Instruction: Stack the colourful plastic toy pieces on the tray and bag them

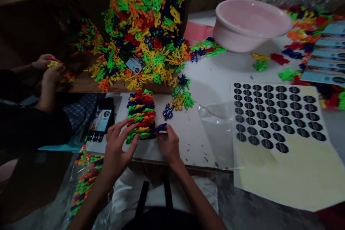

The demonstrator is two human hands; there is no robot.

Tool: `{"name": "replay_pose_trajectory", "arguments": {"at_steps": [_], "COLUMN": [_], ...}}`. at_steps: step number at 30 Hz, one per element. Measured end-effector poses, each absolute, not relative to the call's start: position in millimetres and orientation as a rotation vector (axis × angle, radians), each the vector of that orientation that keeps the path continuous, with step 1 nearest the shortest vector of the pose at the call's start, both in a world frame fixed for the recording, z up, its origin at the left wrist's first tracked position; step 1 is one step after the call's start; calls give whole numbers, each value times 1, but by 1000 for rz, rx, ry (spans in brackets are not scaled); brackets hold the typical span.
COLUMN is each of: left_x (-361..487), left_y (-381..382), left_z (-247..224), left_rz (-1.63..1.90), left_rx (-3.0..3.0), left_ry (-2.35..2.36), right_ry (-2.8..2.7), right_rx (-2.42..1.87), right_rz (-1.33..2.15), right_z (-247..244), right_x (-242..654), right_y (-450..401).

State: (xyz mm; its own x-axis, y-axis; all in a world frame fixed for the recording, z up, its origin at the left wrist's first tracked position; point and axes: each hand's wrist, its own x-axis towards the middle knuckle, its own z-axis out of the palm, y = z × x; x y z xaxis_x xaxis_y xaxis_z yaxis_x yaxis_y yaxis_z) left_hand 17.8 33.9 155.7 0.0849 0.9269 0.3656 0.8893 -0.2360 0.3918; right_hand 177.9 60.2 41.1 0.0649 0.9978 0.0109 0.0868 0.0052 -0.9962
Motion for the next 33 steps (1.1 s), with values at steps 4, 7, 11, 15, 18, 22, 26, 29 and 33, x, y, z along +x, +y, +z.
{"name": "replay_pose_trajectory", "arguments": {"at_steps": [4,7,11,15,18,22,26,29,33], "left_x": [13,16,20,19,21,31,35,27,19], "left_y": [33,32,33,34,39,55,75,82,81], "left_z": [143,139,140,139,139,145,154,158,160], "left_rz": [834,844,852,814,787,780,694,636,565], "left_rx": [2259,2270,2241,2289,2355,2419,2465,2470,2492], "left_ry": [1891,1869,1892,1904,1896,1882,1835,1736,1661], "right_ry": [-1237,-1346,-1551,-1710,-1747,-1696,-1687,-1692,-1738], "right_rx": [-1388,-1400,-1388,-1433,-1466,-1519,-1527,-1521,-1522], "right_rz": [1129,1006,823,698,648,605,608,610,598], "right_z": [37,34,32,31,30,27,28,29,29], "right_x": [164,159,156,157,156,152,149,150,151], "right_y": [69,71,71,72,73,73,73,72,71]}}
